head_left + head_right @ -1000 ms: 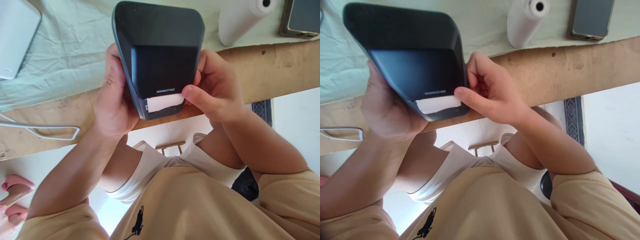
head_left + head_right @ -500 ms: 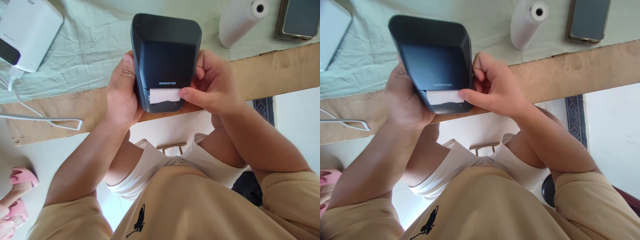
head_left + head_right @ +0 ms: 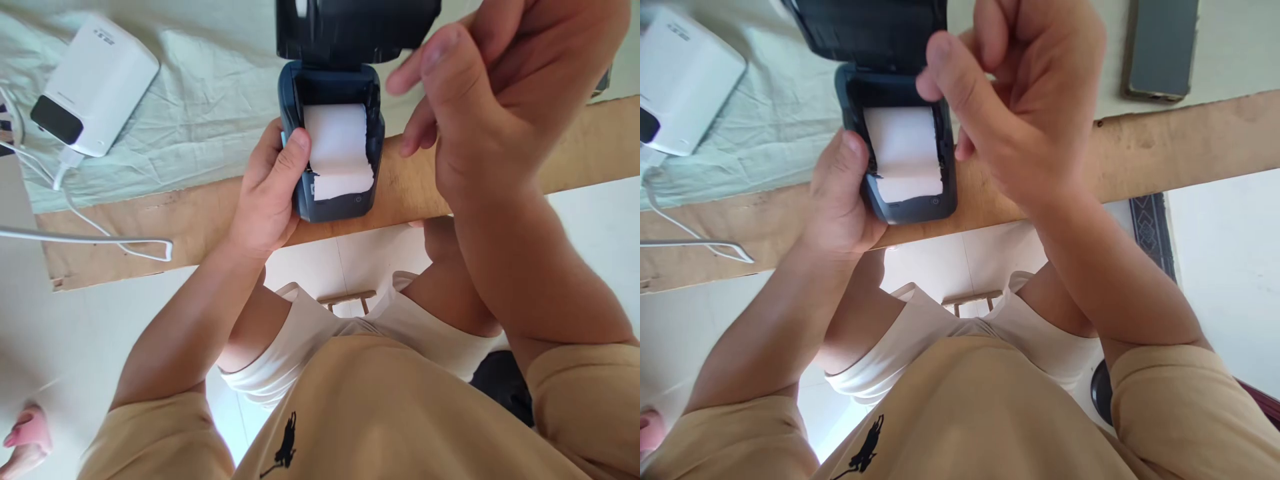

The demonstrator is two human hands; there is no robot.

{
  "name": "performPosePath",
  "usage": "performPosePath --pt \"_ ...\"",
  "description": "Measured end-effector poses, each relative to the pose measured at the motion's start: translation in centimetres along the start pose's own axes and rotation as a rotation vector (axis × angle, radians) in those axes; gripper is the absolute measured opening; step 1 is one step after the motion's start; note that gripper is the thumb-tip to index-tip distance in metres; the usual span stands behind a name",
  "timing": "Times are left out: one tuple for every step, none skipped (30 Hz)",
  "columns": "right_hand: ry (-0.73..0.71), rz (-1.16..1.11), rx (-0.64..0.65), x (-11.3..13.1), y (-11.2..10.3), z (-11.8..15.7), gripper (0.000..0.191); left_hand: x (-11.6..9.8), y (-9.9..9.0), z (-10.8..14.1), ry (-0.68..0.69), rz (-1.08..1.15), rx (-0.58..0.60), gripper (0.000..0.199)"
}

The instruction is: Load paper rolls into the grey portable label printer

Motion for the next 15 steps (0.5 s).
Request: performPosePath --pt "-0.020 0.056 -0.001 0.1 0.0 0.0 0.035 -0.2 0.2 0.0 0.022 0.001 0.029 0.037" --pt "-0.039 0.146 0.027 0.2 0.3 0.0 0.031 -0.3 0.3 0.0 0.040 -0.003 0.050 0.037" --pt "-0.079 0.256 0.064 0.5 0.6 0.0 0.025 -0.3 0.3 0.0 0.057 -0.008 0.062 0.039" --pt "-0.126 0.390 0.127 0.9 1.1 -0.1 0.017 -0.3 0.1 0.0 0.079 -0.016 0.065 0.041" --pt "-0.168 0.543 0.214 1.2 1.9 -0.2 0.007 -0.3 0.0 0.0 0.099 -0.031 0.079 0.043" --pt "-0.183 0.706 0.331 1.3 2.8 -0.4 0.005 -0.3 -0.1 0.0 0.118 -0.053 0.088 0.044" --pt "-0.166 0.867 0.481 1.0 3.7 -0.4 0.013 -0.3 -0.3 0.0 0.127 -0.076 0.096 0.046" --pt "-0.132 1.003 0.612 0.7 4.3 -0.5 0.018 -0.2 -0.4 0.0 0.128 -0.102 0.109 0.048" --pt "-0.084 1.098 0.721 0.4 4.7 -0.6 0.022 -0.2 -0.4 -0.1 0.127 -0.129 0.118 0.050" --pt "-0.048 1.160 0.795 0.3 4.9 -0.7 0.025 -0.2 -0.5 0.0 0.131 -0.150 0.119 0.051" --pt "-0.011 1.195 0.843 0.2 5.1 -0.9 0.027 -0.4 -0.5 0.0 0.134 -0.163 0.108 0.053" --pt "0.018 1.206 0.878 0.1 5.3 -1.0 0.029 -0.5 -0.6 0.0 0.135 -0.170 0.087 0.052" --pt "0.038 1.205 0.893 -0.1 5.4 -1.1 0.031 -0.5 -0.7 0.1 0.115 -0.182 0.071 0.049" --pt "0.050 1.195 0.904 -0.3 5.5 -1.2 0.034 -0.5 -0.6 0.1 0.102 -0.188 0.056 0.045" --pt "0.057 1.178 0.907 -0.5 5.6 -1.2 0.037 -0.5 -0.5 0.1 0.087 -0.192 0.056 0.041"
Point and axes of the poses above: each hand's wrist, its own z-axis away from the middle knuckle, its own y-axis out of the palm, x = y × z, the point moved 8 cm from there along -z, towards the middle knuckle, and after that the axes turned 15 degrees about z, right-handed, at the moved point
